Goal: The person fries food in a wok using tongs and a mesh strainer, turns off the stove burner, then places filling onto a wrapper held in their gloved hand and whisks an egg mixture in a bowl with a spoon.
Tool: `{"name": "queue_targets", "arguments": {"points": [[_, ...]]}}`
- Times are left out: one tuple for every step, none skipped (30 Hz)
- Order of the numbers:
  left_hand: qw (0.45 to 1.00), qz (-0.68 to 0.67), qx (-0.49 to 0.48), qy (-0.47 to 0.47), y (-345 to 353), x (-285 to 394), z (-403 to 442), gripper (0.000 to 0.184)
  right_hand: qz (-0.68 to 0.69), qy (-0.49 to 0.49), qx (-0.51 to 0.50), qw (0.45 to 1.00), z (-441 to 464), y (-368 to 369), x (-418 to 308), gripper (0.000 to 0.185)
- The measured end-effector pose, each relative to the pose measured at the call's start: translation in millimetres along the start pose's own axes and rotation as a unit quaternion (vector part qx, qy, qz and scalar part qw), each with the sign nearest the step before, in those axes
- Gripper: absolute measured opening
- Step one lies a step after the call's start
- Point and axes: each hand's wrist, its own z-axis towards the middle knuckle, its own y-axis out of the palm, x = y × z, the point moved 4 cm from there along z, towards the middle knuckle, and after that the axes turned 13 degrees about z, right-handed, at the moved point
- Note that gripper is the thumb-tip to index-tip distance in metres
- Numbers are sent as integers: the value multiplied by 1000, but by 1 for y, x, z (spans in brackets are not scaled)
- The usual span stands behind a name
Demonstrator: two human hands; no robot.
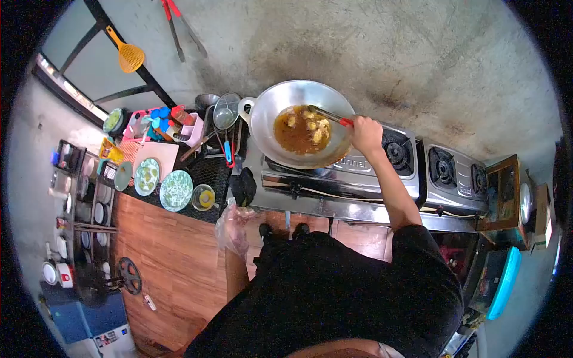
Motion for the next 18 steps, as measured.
{"name": "queue_targets", "arguments": {"points": [[999, -18, 26, -30, 1, -1, -1, 31, 29, 6, 18, 999, -1, -5, 2, 32], [996, -34, 52, -58, 1, -2, -2, 29, 60, 13, 35, 998, -2, -8, 3, 29], [996, -43, 52, -55, 2, -6, 5, 29, 55, 6, 40, 998, 3, -12, 4, 29], [995, -52, 56, -62, -4, -9, 1, 28, 102, 5, 53, 993, -5, -13, 7, 27], [994, -64, 56, -65, -5, -11, 3, 27, 148, 4, 74, 986, -6, -17, 9, 25], [994, -63, 57, -67, -6, -10, 1, 27, 147, 6, 72, 986, -9, -17, 8, 25], [995, -65, 56, -59, -4, -8, 1, 27, 165, 8, 74, 983, -9, -19, 9, 24], [995, -68, 55, -49, -2, -8, 2, 27, 183, 10, 76, 980, -9, -21, 10, 24], [995, -68, 54, -54, -5, -11, 4, 26, 182, 9, 76, 980, -8, -21, 11, 24], [995, -68, 55, -54, -7, -13, 6, 26, 195, 12, 75, 978, -8, -20, 14, 24], [996, -62, 49, -40, -8, -13, 7, 27, 207, 16, 75, 975, -8, -19, 16, 25], [997, -55, 43, -25, -8, -11, 9, 27, 207, 15, 75, 975, -9, -18, 18, 25], [997, -55, 44, -25, -8, -10, 9, 27, 208, 22, 68, 976, -11, -17, 20, 25], [997, -40, 59, -44, -9, -9, 9, 29, 208, 28, 61, 976, -13, -16, 22, 25], [995, -25, 74, -63, -9, -10, 9, 30, 208, 28, 61, 976, -14, -16, 24, 25], [995, -25, 74, -63, -10, -14, 9, 30, 205, 22, 51, 977, -17, -14, 25, 25], [995, -32, 71, -55, -11, -18, 10, 32, 203, 17, 41, 978, -18, -13, 26, 25], [996, -39, 69, -46, -12, -20, 11, 34, 204, 18, 41, 978, -19, -15, 25, 25]]}}
